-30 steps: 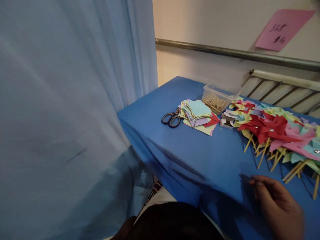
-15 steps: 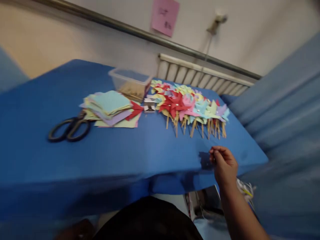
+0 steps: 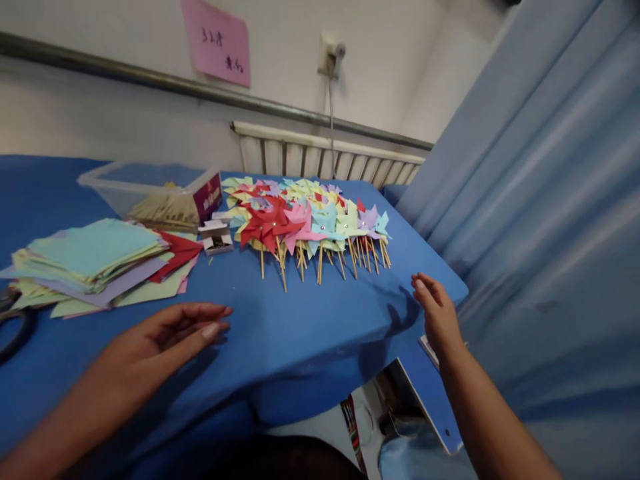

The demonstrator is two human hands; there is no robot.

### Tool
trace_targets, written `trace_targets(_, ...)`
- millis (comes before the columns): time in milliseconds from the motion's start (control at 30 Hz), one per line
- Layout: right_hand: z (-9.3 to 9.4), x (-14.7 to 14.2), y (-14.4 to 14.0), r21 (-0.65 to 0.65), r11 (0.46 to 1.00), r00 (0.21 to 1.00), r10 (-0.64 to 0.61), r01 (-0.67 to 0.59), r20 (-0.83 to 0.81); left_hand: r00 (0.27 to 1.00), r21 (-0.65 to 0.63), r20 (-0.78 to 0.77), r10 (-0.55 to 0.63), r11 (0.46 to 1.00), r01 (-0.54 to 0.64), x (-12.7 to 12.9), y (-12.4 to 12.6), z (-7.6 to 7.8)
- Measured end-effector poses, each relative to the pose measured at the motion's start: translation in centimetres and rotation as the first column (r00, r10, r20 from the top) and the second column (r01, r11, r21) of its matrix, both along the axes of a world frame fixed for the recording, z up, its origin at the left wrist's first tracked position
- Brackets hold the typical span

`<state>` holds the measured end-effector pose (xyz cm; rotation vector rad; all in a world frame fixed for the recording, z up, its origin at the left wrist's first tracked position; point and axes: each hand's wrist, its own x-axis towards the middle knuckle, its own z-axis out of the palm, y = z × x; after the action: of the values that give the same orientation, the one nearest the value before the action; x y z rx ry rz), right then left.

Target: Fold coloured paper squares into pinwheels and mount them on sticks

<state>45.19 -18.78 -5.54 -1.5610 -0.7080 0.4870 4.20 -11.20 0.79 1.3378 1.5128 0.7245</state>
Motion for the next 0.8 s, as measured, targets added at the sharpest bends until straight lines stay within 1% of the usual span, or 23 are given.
trace_targets(33,0.2,0.4,1.1,-0.019,1.000,1.000,0.006,-0.006,0.009,0.999,0.016,0.049,-0.016,1.000,0.016,1.3,0.9,1.0)
trace_targets(67,0.3,0.9,2.2,-0.032,0.999,1.000,0.013,-0.013,0.013,0.995,0.019,0.093,-0.043,0.999,0.042,2.5,1.7,1.5)
trace_targets(100,0.4,1.5,3.5,-0.045,0.999,1.000,0.020,-0.020,0.012,0.991,0.031,0.127,-0.044,0.999,0.041,3.8,2.4,1.7)
trace_targets(133,0.4,2.0,4.8,-0.066,0.997,0.999,0.033,-0.032,0.009,0.988,0.030,0.152,-0.037,0.999,0.033,4.9,3.1,1.5)
trace_targets(200,0.3,2.9,7.3,-0.129,0.988,0.996,0.085,-0.083,0.006,0.983,0.047,0.184,0.007,0.999,-0.016,6.9,4.6,0.5)
trace_targets(300,0.3,3.5,10.4,-0.182,0.967,0.984,0.179,-0.180,-0.024,0.972,0.061,0.199,0.121,0.989,-0.136,8.9,6.8,-1.3)
trace_targets(333,0.4,3.4,11.2,-0.176,0.959,0.975,0.217,-0.220,-0.040,0.966,0.065,0.228,0.126,0.987,-0.145,9.3,7.5,-1.7)
trace_targets(367,0.4,3.2,12.0,-0.160,0.951,0.964,0.259,-0.265,-0.057,0.961,0.080,0.267,0.077,0.992,-0.102,9.8,8.1,-1.9)
trace_targets(400,0.5,3.0,12.7,-0.141,0.938,0.948,0.309,-0.317,-0.073,0.956,0.085,0.288,0.055,0.993,-0.083,10.2,8.6,-2.0)
trace_targets(500,0.7,1.9,14.5,-0.060,0.885,0.885,0.454,-0.461,-0.105,0.943,0.090,0.333,0.012,0.995,-0.045,11.3,9.7,-1.7)
trace_targets(567,0.7,1.1,15.5,-0.006,0.849,0.845,0.524,-0.528,-0.106,0.937,0.105,0.349,-0.009,0.994,-0.030,12.1,10.3,-1.4)
trace_targets(667,0.5,0.1,16.7,0.055,0.812,0.806,0.583,-0.581,-0.099,0.940,0.177,0.331,-0.086,0.984,0.027,13.0,11.1,-1.2)
trace_targets(733,0.4,-0.5,17.3,0.078,0.807,0.802,0.590,-0.585,-0.095,0.943,0.229,0.305,-0.130,0.972,0.059,13.6,11.7,-1.2)
trace_targets(800,0.3,-1.0,17.6,0.097,0.811,0.807,0.584,-0.576,-0.086,0.942,0.224,0.317,-0.109,0.974,0.037,14.2,12.2,-1.5)
